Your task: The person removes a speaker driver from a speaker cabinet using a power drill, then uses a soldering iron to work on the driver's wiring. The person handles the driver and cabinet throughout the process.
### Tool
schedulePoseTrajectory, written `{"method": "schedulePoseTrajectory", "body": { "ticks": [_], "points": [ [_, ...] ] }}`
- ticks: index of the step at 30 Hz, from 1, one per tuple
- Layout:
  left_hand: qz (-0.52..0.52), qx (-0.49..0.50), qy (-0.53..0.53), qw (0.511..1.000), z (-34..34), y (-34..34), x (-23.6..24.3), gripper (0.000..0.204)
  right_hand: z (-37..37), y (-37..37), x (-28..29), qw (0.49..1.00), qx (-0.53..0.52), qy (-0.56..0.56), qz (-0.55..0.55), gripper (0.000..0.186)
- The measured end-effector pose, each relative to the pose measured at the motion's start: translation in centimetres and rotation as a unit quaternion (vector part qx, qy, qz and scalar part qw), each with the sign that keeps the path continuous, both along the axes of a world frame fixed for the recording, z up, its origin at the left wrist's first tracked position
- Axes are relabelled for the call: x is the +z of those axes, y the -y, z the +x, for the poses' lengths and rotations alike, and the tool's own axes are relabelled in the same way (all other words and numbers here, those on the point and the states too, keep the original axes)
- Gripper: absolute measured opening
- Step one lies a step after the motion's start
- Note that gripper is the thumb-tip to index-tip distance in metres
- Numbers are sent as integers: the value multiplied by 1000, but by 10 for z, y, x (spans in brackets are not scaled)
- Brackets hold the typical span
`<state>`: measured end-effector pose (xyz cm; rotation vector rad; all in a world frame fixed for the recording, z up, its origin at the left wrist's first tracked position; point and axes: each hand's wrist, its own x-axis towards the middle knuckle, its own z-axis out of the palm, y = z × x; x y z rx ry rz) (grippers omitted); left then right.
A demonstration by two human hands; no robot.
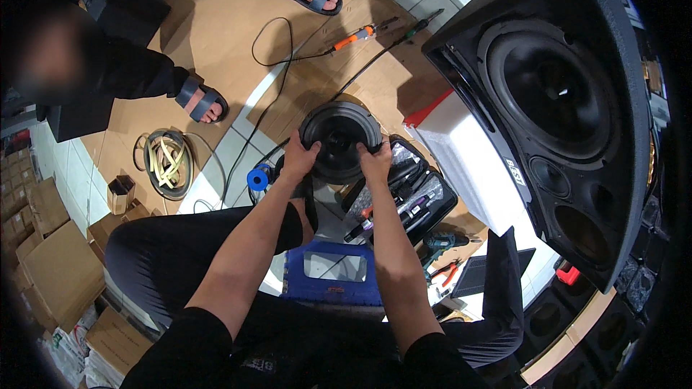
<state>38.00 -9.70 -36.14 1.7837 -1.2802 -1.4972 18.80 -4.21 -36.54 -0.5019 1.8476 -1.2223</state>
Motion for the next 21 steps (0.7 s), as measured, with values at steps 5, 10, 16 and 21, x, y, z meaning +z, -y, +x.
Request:
{"method": "schedulePoseTrajectory", "body": {
  "ticks": [5, 10, 16, 21],
  "points": [
    [96, 66, -152, 981, -1, 7, -2, 52, -4, -3, -4, 1000, -15, -20, -1, 30],
    [170, 117, -254, 945, -4, 15, 7, 55, -13, 4, -3, 992, -69, 106, 25, 27],
    [160, 189, -243, 938, -10, 10, 15, 73, -12, 7, -1, 946, -145, 289, -4, 29],
    [158, 200, -239, 937, -7, 7, 6, 77, -9, 11, 10, 946, -154, 285, 0, 30]
  ]
}}
